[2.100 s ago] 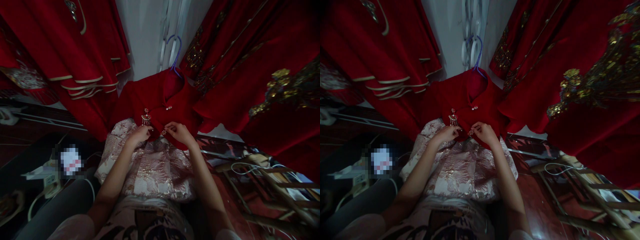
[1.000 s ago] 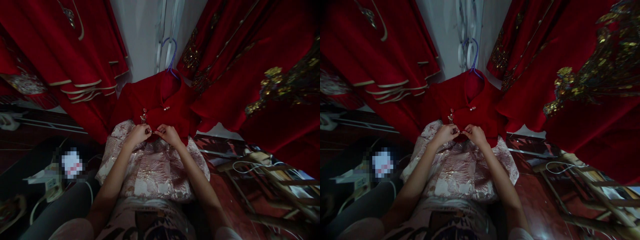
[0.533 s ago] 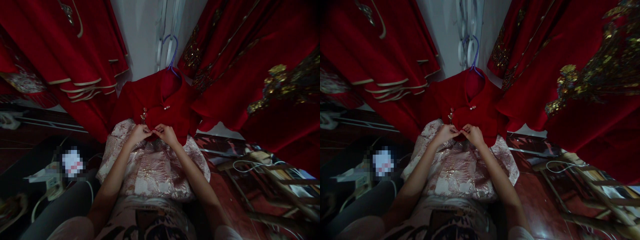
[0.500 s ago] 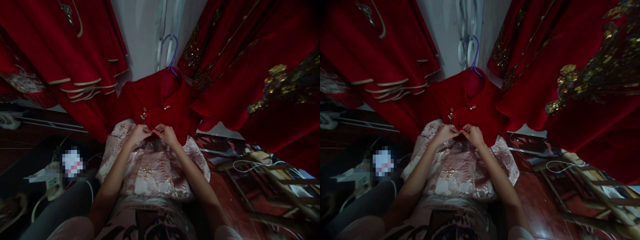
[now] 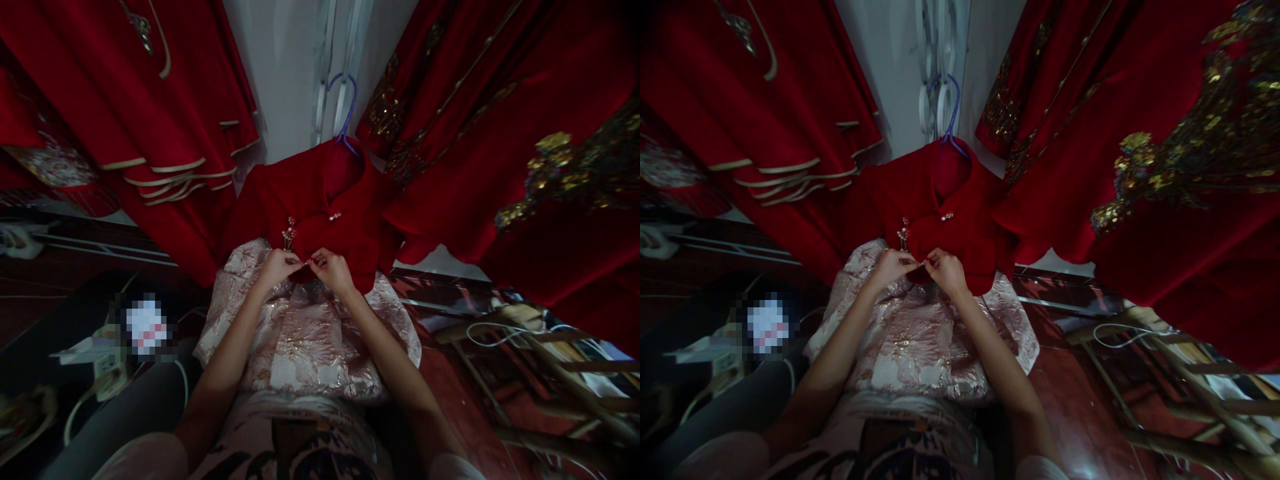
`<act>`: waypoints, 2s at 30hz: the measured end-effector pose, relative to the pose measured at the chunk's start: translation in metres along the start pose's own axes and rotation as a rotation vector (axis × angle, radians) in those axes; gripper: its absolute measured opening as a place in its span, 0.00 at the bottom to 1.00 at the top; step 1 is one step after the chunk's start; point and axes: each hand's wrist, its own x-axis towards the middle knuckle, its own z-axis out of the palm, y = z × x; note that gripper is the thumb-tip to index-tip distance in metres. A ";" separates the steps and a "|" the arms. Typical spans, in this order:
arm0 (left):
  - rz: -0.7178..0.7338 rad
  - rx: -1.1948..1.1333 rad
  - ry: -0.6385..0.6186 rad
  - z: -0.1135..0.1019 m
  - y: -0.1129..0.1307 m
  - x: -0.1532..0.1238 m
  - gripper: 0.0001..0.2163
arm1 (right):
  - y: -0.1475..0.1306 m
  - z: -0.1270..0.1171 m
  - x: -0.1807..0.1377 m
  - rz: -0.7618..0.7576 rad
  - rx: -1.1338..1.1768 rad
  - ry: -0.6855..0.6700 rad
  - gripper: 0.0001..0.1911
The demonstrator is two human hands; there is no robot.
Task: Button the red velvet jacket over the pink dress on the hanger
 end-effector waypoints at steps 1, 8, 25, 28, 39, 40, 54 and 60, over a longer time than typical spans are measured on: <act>0.001 -0.014 0.005 0.001 -0.001 0.000 0.05 | 0.000 0.001 0.000 -0.002 -0.008 0.004 0.05; -0.032 -0.176 -0.015 0.012 -0.009 0.004 0.07 | -0.005 -0.016 0.001 0.053 -0.093 -0.033 0.18; 0.045 0.168 0.017 0.013 -0.002 -0.002 0.05 | -0.013 -0.050 0.003 -0.028 0.044 -0.116 0.08; 0.051 0.160 0.005 0.012 0.000 -0.003 0.08 | -0.006 -0.042 0.003 -0.004 0.038 -0.153 0.10; 0.028 0.028 0.035 0.018 0.000 -0.003 0.08 | -0.002 -0.031 0.002 -0.001 -0.031 -0.302 0.08; 0.030 -0.016 0.033 0.019 0.000 -0.002 0.09 | -0.001 -0.030 0.002 0.006 -0.038 -0.299 0.09; -0.038 -0.144 0.020 0.019 0.005 -0.001 0.17 | 0.004 -0.022 0.003 0.014 -0.018 -0.234 0.05; -0.046 -0.173 0.050 0.022 0.003 0.000 0.19 | 0.008 -0.021 0.004 0.000 -0.009 -0.221 0.05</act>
